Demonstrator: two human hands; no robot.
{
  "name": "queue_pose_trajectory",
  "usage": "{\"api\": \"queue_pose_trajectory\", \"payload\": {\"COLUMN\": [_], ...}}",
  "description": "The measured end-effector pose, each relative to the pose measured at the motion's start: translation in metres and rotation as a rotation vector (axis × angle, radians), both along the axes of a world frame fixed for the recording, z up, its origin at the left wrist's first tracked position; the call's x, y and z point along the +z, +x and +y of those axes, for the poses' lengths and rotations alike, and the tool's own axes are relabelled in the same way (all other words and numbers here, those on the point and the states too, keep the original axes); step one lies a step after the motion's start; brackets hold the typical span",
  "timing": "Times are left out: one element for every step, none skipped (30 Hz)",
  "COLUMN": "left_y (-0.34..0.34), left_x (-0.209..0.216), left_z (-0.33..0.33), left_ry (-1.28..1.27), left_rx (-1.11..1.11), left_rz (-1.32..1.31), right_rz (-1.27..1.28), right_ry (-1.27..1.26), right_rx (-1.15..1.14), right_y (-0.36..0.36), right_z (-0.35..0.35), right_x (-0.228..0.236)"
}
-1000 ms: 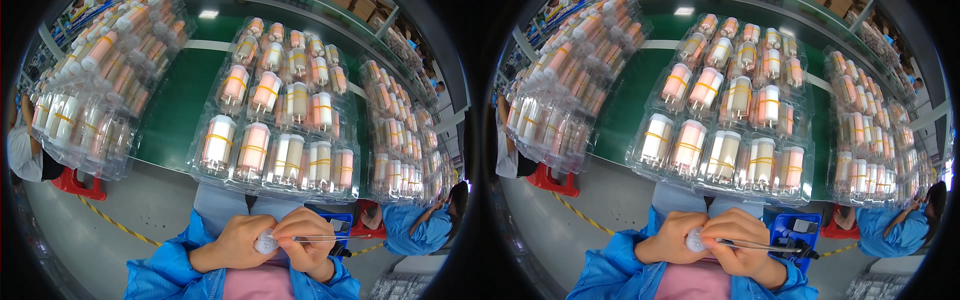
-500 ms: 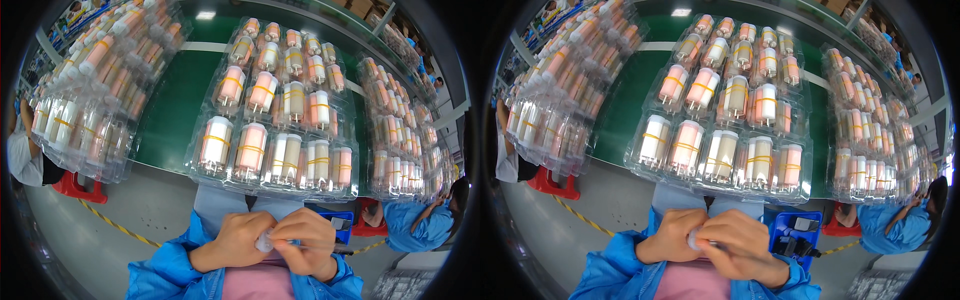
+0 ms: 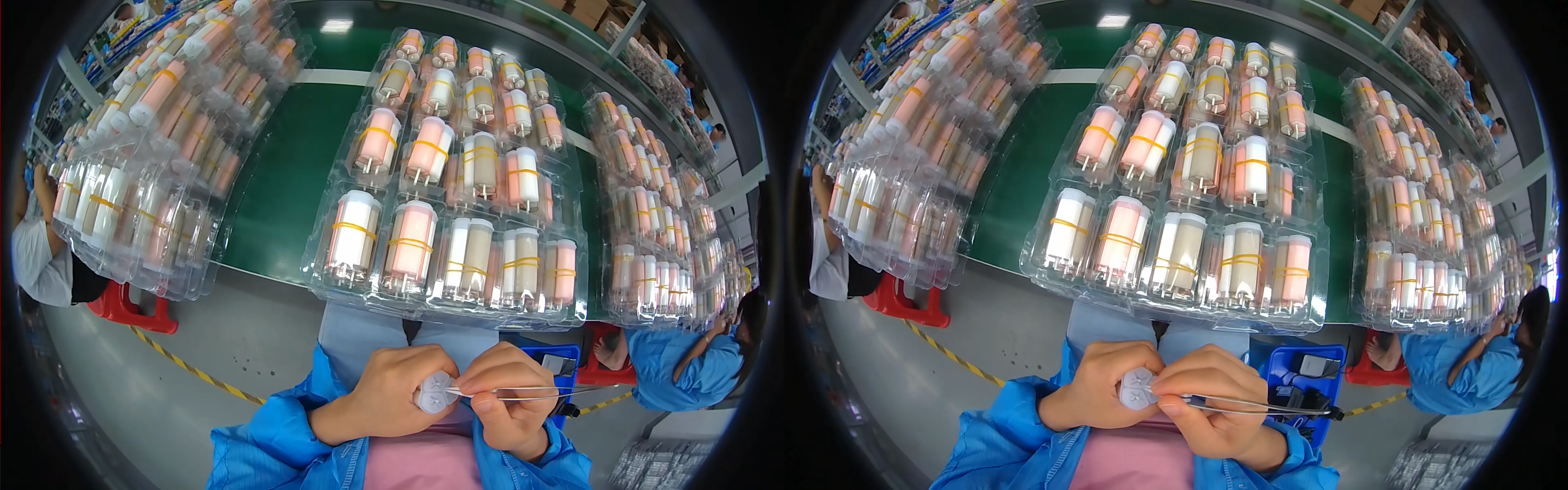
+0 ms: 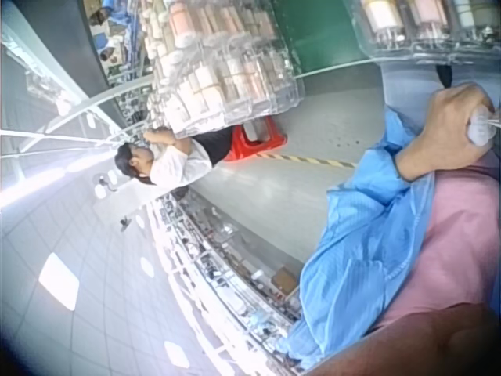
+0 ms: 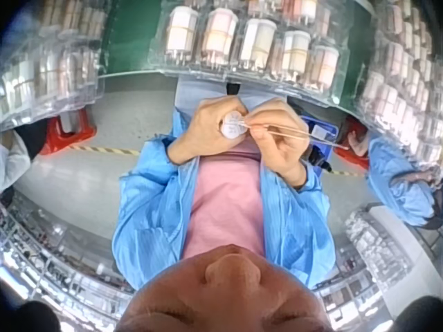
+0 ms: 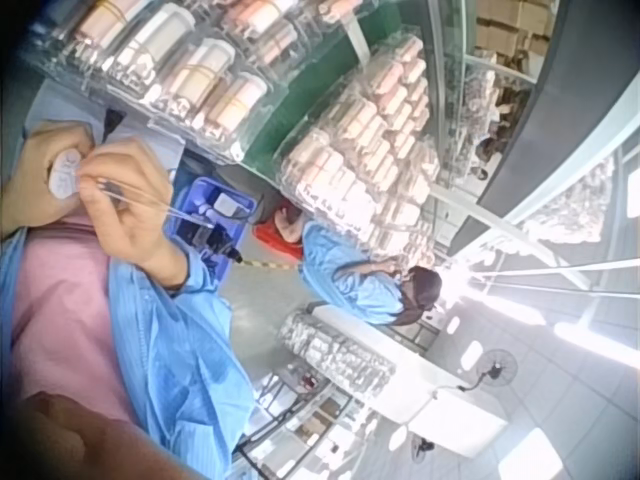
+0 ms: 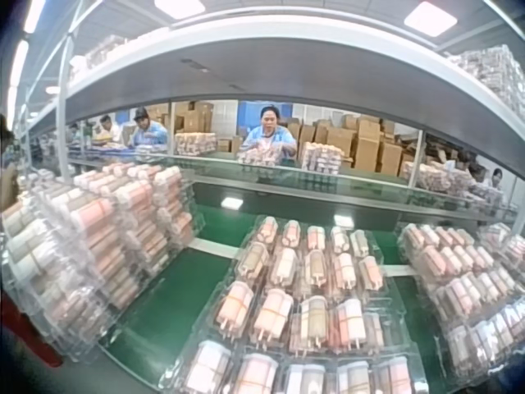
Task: Assembling small cylindrical components at a production line using tweezers and placing them into a tray.
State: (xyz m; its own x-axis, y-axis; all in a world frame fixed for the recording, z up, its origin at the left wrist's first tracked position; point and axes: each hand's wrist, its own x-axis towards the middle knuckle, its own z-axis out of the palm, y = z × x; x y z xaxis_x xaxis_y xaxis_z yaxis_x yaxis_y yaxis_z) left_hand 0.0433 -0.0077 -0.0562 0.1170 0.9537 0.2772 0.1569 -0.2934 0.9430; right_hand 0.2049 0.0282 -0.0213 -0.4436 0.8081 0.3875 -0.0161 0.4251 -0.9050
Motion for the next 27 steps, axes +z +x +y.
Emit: {"api": "queue_pose_trajectory", "payload": {"left_y": [0.000,0.000,0.000,0.001,0.001,0.002,0.003,0.003,0.003,0.002,0.002,0.002,0.002,0.001,0.001,0.001,0.001,0.000,0.000,0.000,0.000,-0.002,-0.003,-0.003,-0.002,-0.002,-0.002], "left_x": [-0.001,-0.001,0.000,0.003,0.004,0.003,0.002,0.000,-0.004,-0.009,-0.011,-0.009,-0.004,-0.001,0.000,0.001,0.001,0.000,0.000,-0.001,0.001,0.004,0.006,0.006,0.006,0.006,0.006], "left_z": [-0.001,-0.001,0.001,0.004,0.006,0.006,0.003,0.002,0.002,0.002,0.002,0.001,0.000,-0.001,-0.001,-0.001,-0.002,-0.002,-0.002,-0.002,-0.002,-0.001,-0.001,-0.001,-0.001,-0.001,-0.001], "left_ry": [0.009,0.018,0.031,0.043,0.055,0.013,-0.029,-0.071,-0.050,-0.029,-0.008,-0.079,-0.151,-0.222,-0.210,-0.198,-0.187,-0.170,-0.153,-0.136,-0.149,-0.162,-0.175,-0.170,-0.164,-0.159,-0.159], "left_rx": [0.004,0.008,0.003,-0.002,-0.008,-0.015,-0.021,-0.028,-0.020,-0.012,-0.003,-0.024,-0.045,-0.065,-0.075,-0.085,-0.095,-0.098,-0.100,-0.103,-0.128,-0.153,-0.178,-0.185,-0.193,-0.200,-0.208], "left_rz": [0.011,0.022,-0.002,-0.026,-0.050,-0.062,-0.073,-0.084,-0.072,-0.059,-0.047,-0.066,-0.086,-0.105,-0.109,-0.112,-0.116,-0.112,-0.108,-0.105,-0.122,-0.139,-0.156,-0.154,-0.153,-0.151,-0.162], "right_rz": [-0.002,0.006,0.012,0.017,0.008,-0.001,-0.011,0.005,0.020,0.036,0.042,0.049,0.055,0.055,0.055,0.054,0.054,0.053,0.052,0.054,0.056,0.058,0.060,0.064,0.067,0.067,0.067], "right_ry": [0.006,0.009,0.014,0.020,0.024,0.028,0.031,0.012,-0.011,-0.033,-0.031,-0.032,-0.033,-0.027,-0.018,-0.009,-0.010,-0.012,-0.014,-0.005,0.003,0.011,0.009,0.007,0.004,0.005,0.006], "right_rx": [0.009,0.006,-0.001,-0.007,-0.035,-0.062,-0.089,-0.085,-0.077,-0.068,-0.068,-0.069,-0.070,-0.060,-0.048,-0.036,-0.024,-0.015,-0.005,-0.003,-0.002,-0.001,0.001,0.004,0.006,0.010,0.013], "right_y": [0.000,0.000,-0.001,0.000,0.000,0.001,0.002,0.002,0.002,0.001,0.001,0.002,0.003,0.003,0.003,0.004,0.004,0.004,0.004,0.004,0.004,0.004,0.004,0.004,0.005,0.004,0.004], "right_z": [0.000,-0.001,-0.001,-0.001,0.000,0.002,0.003,0.004,0.004,0.003,0.003,0.003,0.002,0.002,0.003,0.003,0.004,0.005,0.005,0.006,0.007,0.007,0.008,0.008,0.008,0.008,0.008], "right_x": [0.000,0.000,-0.001,-0.001,-0.003,-0.007,-0.009,-0.009,-0.009,-0.009,-0.009,-0.009,-0.008,-0.008,-0.008,-0.007,-0.007,-0.006,-0.006,-0.006,-0.006,-0.006,-0.006,-0.006,-0.006,-0.006,-0.006]}}
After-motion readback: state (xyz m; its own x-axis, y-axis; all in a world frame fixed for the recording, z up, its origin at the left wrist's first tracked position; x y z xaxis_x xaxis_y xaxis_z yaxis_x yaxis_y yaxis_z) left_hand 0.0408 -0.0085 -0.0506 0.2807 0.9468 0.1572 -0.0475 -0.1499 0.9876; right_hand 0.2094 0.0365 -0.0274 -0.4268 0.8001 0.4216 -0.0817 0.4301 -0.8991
